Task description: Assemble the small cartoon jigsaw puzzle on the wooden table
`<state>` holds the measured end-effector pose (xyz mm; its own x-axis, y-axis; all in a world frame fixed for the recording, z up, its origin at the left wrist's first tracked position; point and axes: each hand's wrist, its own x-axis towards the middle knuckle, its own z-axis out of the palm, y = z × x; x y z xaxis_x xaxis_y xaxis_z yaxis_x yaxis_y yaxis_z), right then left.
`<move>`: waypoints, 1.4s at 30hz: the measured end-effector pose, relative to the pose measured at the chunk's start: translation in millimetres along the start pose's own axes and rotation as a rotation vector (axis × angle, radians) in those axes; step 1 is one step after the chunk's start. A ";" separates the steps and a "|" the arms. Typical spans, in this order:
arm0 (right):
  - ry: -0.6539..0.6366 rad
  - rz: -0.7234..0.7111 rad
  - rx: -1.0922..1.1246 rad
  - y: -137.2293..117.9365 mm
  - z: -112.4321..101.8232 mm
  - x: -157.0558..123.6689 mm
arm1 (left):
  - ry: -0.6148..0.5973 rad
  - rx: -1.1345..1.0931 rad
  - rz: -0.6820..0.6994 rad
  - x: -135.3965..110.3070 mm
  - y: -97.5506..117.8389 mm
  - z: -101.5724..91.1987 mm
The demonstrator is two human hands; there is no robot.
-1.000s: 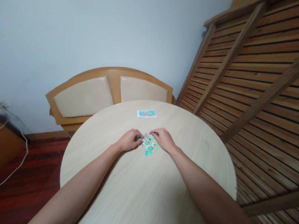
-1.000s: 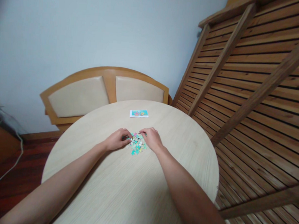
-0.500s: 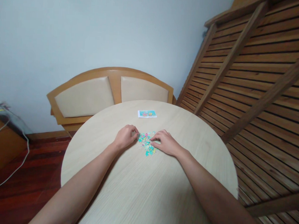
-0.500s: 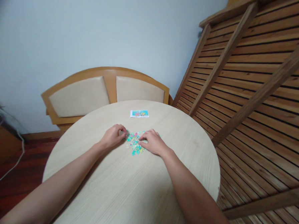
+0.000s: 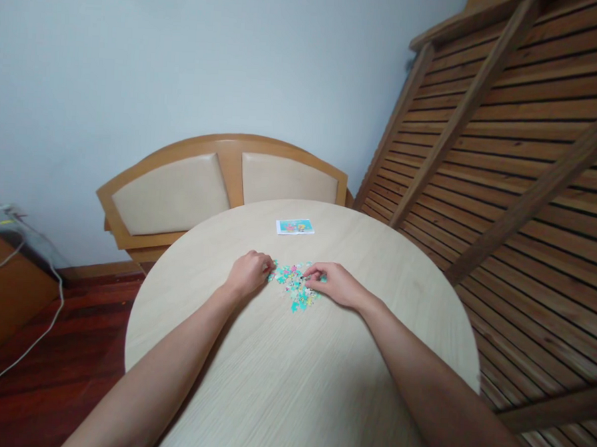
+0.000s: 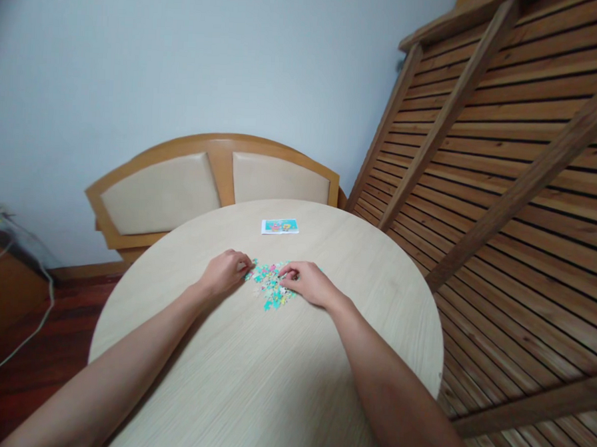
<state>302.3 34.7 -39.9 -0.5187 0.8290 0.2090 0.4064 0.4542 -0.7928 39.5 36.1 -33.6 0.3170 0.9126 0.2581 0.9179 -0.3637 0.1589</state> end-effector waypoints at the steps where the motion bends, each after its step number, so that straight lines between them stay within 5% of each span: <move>1: 0.026 0.002 0.011 -0.5 0.0 0.2 | -0.002 -0.007 0.006 -0.2 0.9 -0.6; 7: 0.138 -0.064 -0.130 -6.1 -1.3 -0.3 | 0.004 -0.234 0.318 -1.7 14.3 -2.6; 13: -0.005 -0.146 -0.166 -6.3 -0.6 -3.2 | -0.078 -0.333 0.530 -2.9 21.0 3.2; 20: -0.150 -0.144 -0.271 -2.1 -2.6 -3.9 | -0.133 -0.359 0.487 -3.2 13.6 -6.1; 35: -0.139 -0.254 -0.352 -9.0 4.2 -7.5 | -0.353 -0.583 0.274 -2.7 4.0 -7.6; 42: -0.161 -0.244 -0.388 -12.5 6.1 -9.2 | -0.213 -0.535 0.278 -1.6 2.7 -6.5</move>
<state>297.4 19.4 -35.4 -0.7313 0.6359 0.2467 0.4930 0.7427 -0.4531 39.9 32.4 -27.4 0.6170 0.7681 0.1713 0.5663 -0.5845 0.5811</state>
